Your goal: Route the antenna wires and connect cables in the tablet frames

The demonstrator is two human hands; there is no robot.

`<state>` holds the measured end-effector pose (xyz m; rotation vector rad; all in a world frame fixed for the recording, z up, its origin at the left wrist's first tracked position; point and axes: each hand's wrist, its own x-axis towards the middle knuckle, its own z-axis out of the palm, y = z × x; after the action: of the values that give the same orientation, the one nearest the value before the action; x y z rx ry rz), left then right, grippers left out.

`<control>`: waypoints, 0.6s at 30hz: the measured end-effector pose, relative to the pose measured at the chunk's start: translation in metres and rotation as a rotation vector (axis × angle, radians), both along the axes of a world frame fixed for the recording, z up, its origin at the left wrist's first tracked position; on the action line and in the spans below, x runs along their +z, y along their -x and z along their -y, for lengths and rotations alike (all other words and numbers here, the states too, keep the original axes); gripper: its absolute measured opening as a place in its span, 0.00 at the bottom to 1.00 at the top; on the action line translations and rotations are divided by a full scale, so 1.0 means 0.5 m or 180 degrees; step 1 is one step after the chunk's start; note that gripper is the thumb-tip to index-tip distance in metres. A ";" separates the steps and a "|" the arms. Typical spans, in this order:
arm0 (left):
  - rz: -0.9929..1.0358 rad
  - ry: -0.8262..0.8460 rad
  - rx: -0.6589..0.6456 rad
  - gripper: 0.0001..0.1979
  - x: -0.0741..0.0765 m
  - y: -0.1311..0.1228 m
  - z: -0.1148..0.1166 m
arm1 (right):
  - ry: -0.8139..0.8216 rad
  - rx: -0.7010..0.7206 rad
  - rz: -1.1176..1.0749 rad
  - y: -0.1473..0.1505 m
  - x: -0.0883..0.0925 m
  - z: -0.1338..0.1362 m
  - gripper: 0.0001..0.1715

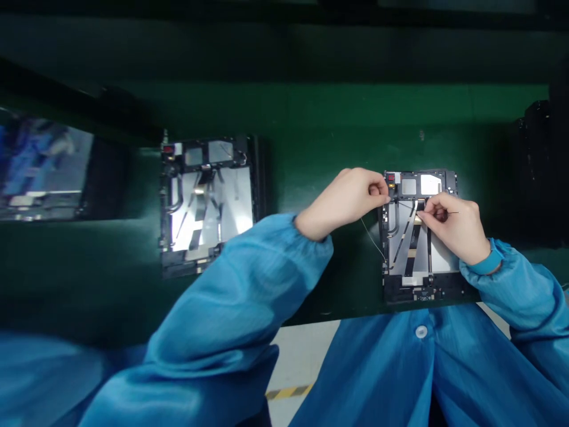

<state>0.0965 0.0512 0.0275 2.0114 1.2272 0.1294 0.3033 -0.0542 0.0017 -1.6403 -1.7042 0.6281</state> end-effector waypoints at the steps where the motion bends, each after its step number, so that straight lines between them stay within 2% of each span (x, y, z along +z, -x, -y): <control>1: -0.0223 -0.0200 -0.0247 0.06 0.010 -0.006 -0.010 | 0.0022 -0.0020 0.0008 -0.003 0.000 -0.001 0.08; 5: -0.0903 -0.0615 -0.1117 0.09 0.040 -0.037 -0.034 | 0.0124 -0.0064 0.0041 -0.012 0.001 -0.005 0.07; 8: -0.1297 -0.0763 -0.1434 0.10 0.057 -0.059 -0.033 | 0.0101 -0.0088 0.0043 -0.020 0.002 -0.007 0.07; 11: -0.1547 -0.0866 -0.1489 0.12 0.071 -0.074 -0.026 | -0.0014 -0.0174 0.0122 -0.033 0.003 -0.020 0.07; 15: -0.1597 -0.0961 -0.1426 0.12 0.081 -0.079 -0.004 | -0.0119 -0.0329 0.0595 -0.048 0.002 -0.054 0.05; 18: -0.1450 -0.0958 -0.1126 0.11 0.074 -0.082 0.035 | -0.0137 -0.0051 0.1076 -0.052 0.006 -0.067 0.06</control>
<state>0.1373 0.0336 0.0647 2.5859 1.1417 -0.3557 0.3291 -0.0206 0.0045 -1.8046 -1.9226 0.3150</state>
